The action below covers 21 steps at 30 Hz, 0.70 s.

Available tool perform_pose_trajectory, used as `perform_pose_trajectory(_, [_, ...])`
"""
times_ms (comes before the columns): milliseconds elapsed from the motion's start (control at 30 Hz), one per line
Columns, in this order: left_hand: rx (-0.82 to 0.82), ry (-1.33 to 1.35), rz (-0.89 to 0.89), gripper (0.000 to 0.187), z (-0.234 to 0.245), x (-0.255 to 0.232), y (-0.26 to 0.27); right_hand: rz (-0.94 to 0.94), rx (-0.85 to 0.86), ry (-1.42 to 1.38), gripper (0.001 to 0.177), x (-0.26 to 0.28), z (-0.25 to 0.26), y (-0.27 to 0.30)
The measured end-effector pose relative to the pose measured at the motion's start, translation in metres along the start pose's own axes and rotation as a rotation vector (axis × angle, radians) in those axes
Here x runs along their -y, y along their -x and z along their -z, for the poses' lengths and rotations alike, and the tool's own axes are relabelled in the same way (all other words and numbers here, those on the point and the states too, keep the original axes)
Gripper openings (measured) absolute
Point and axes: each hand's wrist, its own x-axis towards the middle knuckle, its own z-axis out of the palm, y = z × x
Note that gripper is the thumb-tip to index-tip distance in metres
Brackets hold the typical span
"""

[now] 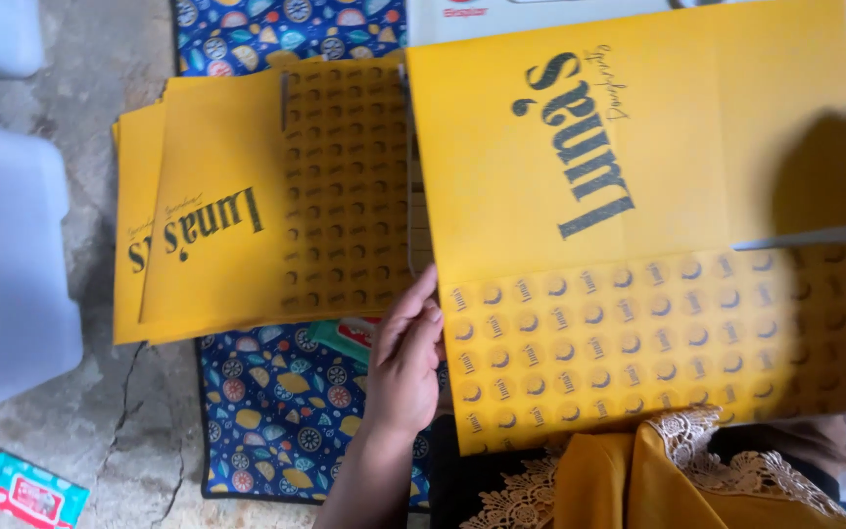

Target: Applying glue to the adhesive strips of yellow paper bags using a brush for assembly.

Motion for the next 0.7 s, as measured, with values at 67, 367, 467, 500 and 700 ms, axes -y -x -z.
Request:
perform_pose_trajectory(67, [0.013,0.123,-0.008,0.048,0.003,0.009,0.001,-0.045,0.018,-0.100,0.041,-0.022,-0.027,0.007])
perform_pose_trajectory(367, [0.046,0.187,0.049,0.045,-0.009,0.001,0.001,0.901,0.344,0.738,0.020,0.386,-0.328,-0.123])
perform_pose_trajectory(467, [0.045,0.213,0.127,0.046,-0.017,-0.012,0.001,0.850,0.649,0.740,0.024,0.400,-0.391,-0.136])
perform_pose_trajectory(500, [0.048,0.210,0.126,0.046,-0.016,-0.009,0.001,0.850,0.645,0.740,0.024,0.398,-0.400,-0.141])
perform_pose_trajectory(700, [-0.081,0.204,0.104,0.036,-0.014,-0.001,0.002,0.779,0.911,0.812,0.019,0.395,-0.430,-0.152])
